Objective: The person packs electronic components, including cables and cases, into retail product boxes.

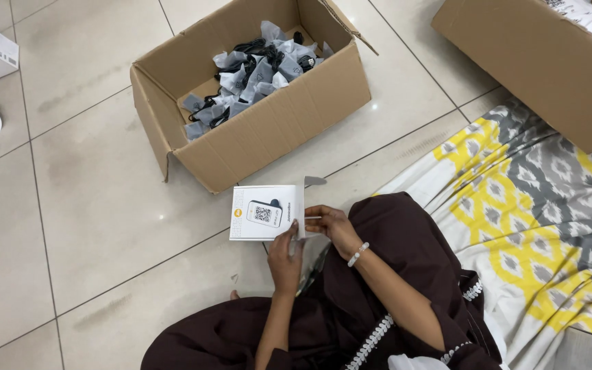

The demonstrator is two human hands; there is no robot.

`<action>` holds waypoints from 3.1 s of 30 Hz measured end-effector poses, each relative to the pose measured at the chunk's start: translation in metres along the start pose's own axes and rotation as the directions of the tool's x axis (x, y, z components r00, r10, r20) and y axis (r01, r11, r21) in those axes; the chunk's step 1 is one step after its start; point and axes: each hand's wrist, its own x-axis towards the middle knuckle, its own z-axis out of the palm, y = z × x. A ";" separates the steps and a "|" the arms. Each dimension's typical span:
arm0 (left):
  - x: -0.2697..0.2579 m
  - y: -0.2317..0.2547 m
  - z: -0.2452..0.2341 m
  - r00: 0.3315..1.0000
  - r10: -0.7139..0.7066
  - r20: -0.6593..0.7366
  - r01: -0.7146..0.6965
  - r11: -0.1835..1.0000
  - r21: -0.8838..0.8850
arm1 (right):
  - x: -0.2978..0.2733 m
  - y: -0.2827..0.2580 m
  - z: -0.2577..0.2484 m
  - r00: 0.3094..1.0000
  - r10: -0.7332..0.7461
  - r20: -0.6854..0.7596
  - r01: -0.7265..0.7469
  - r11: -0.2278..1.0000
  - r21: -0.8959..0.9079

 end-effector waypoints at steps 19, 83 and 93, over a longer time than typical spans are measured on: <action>0.015 0.010 -0.056 0.927 -0.241 -0.286 0.130 0.925 -0.358 | 0.030 0.041 0.043 0.838 -0.511 0.193 0.528 0.668 -0.525; 0.053 -0.021 -0.097 0.917 0.094 0.387 -0.218 0.931 0.292 | 0.093 0.003 0.075 0.863 -0.174 0.474 0.406 -0.318 -0.857; 0.059 -0.023 -0.094 0.974 0.043 0.223 -0.122 0.926 0.357 | 0.072 -0.048 0.090 0.911 -0.346 0.226 0.390 0.536 -0.749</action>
